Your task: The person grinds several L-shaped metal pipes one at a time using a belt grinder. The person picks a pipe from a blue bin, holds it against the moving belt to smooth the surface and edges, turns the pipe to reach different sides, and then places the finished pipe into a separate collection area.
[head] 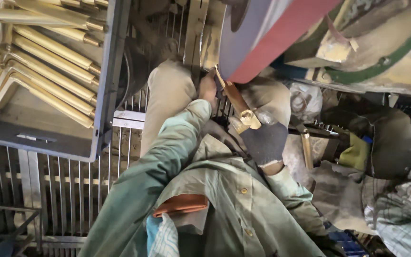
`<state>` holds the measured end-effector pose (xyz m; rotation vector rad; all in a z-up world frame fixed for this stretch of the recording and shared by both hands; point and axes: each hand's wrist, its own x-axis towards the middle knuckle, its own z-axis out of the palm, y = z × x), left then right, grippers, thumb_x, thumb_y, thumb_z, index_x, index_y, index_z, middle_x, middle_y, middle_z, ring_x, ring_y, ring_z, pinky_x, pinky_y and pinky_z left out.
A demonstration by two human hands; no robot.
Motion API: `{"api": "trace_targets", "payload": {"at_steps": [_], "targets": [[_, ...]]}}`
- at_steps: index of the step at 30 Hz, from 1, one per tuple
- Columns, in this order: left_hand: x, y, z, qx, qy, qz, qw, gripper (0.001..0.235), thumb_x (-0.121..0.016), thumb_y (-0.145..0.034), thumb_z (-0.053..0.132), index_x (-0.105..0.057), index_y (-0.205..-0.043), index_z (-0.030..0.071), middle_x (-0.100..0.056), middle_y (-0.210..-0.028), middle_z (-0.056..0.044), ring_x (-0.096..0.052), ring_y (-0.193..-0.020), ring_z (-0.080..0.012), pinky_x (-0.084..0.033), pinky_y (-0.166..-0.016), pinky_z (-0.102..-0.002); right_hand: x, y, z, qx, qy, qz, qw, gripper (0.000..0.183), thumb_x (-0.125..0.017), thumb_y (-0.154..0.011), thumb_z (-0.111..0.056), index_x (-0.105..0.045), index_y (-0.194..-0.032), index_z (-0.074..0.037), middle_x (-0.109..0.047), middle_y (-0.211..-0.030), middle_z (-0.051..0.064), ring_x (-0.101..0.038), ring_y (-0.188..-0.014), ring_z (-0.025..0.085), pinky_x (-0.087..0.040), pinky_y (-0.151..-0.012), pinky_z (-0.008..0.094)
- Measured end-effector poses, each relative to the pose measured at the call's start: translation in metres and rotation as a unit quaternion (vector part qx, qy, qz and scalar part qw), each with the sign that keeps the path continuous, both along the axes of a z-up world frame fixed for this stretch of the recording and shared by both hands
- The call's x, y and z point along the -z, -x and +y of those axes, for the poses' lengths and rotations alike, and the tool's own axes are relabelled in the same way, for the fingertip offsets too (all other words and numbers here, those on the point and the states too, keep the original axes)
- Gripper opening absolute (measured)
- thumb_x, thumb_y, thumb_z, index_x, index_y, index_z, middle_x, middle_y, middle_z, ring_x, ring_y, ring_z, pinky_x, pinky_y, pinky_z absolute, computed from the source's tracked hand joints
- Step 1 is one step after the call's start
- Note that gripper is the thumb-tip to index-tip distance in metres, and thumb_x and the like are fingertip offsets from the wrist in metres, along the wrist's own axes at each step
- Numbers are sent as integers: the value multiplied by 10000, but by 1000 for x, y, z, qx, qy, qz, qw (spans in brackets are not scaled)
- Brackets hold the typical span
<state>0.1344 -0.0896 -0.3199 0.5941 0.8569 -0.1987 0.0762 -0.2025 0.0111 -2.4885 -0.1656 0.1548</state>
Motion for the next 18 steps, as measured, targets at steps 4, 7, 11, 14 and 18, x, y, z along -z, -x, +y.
{"api": "trace_targets", "payload": {"at_steps": [4,7,11,14,18], "targets": [[18,-15,4,-30,64,8,997,352,-475,-1049,396,-668,-997,106,-681,-784,-38,-655,-635,-174,-539,-576,-341,25,-20,10,28,0,70,997,410,-882,-781,-422,-729,-894,-59,-735,-760,107,-735,-678,288,-549,-610,399],[12,-13,4,-37,73,-10,997,366,-475,-1059,425,-660,-952,128,-647,-735,-19,-623,-588,-158,-502,-518,-333,34,-22,8,-22,71,44,996,450,-876,-803,-461,-722,-876,-44,-711,-739,145,-704,-688,351,-529,-601,436],[1,-17,2,92,-144,58,984,473,-511,-1040,421,-739,-880,39,-701,-730,-64,-664,-589,-170,-519,-533,-325,21,-3,0,-35,107,-11,994,471,-864,-808,-517,-728,-831,-66,-708,-724,151,-690,-696,379,-516,-607,461],[-12,5,-7,3,-75,-49,996,386,-533,-1056,364,-727,-932,54,-695,-776,-48,-647,-624,-162,-500,-537,-343,-8,23,-3,16,96,26,995,455,-877,-781,-478,-725,-861,-57,-716,-760,145,-692,-702,370,-517,-597,443],[-37,19,-2,-4,4,-59,998,345,-524,-1051,322,-725,-982,51,-727,-830,-42,-680,-678,-165,-534,-599,-339,-36,46,1,64,-35,74,995,351,-845,-791,-360,-700,-895,-57,-715,-772,97,-721,-704,270,-546,-647,378]]}}
